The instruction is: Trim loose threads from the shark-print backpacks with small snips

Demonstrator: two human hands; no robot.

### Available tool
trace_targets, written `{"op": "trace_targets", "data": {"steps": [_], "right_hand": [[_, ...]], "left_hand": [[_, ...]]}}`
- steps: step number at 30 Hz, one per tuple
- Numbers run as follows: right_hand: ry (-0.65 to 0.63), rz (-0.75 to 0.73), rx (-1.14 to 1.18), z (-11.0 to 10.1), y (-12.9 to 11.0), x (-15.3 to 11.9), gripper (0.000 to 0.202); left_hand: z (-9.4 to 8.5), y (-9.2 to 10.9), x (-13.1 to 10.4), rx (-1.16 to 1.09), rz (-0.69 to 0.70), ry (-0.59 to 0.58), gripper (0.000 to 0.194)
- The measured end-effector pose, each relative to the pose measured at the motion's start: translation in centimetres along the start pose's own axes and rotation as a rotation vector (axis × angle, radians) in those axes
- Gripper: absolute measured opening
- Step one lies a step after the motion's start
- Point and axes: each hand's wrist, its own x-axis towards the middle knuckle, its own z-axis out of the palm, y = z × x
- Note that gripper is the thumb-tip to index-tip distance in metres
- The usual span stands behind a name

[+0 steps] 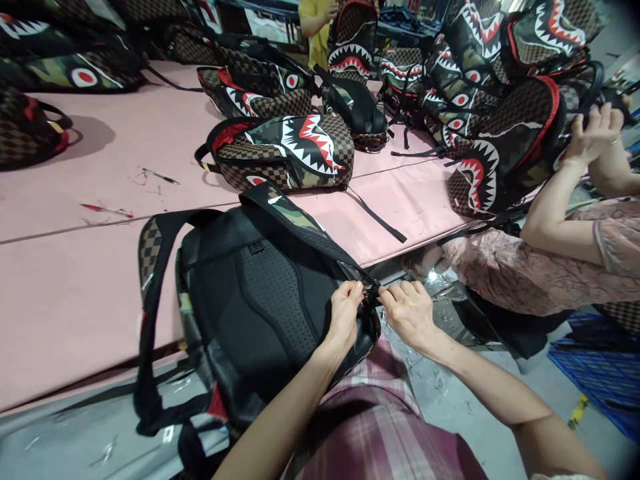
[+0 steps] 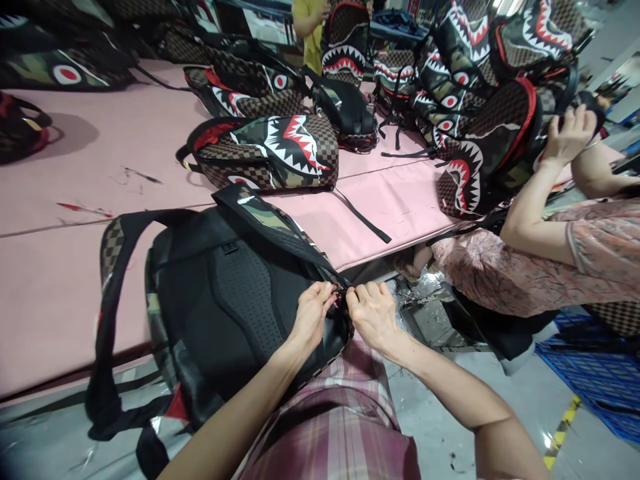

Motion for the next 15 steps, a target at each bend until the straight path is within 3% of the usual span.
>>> {"op": "trace_targets", "data": {"steps": [4, 7, 9, 12, 14, 15], "right_hand": [[0.068, 0.108, 0.124, -0.5, 1.3, -0.1, 0.02], [0.191, 0.319, 0.396, -1.2, 4.1, -0.1, 0.021], [0.283, 0.454, 0.657, -1.7, 5.8, 0.2, 0.021], [0.353, 0.575, 1.007, -2.4, 5.5, 1.1, 0.028], [0.234, 0.541, 1.177, -2.3, 2.4, 2.1, 0.025], [0.106, 0.471, 1.26, -2.1, 0.1, 2.7, 0.017]], "left_hand": [[-0.3, 0.3, -0.6, 0.06, 0.053, -0.019, 0.022], [-1.7, 1.5, -1.2, 0.36, 0.242, -0.216, 0.014], [-3.6, 3.0, -0.8, 0.606, 0.396, -0.28, 0.027], [-7.4, 6.2, 1.2, 0.971, 0.584, -0.045, 0.033], [-10.0, 8.5, 3.2, 1.256, 0.621, 0.094, 0.03], [-11.1, 9.6, 4.2, 1.394, 0.623, 0.159, 0.03]]}}
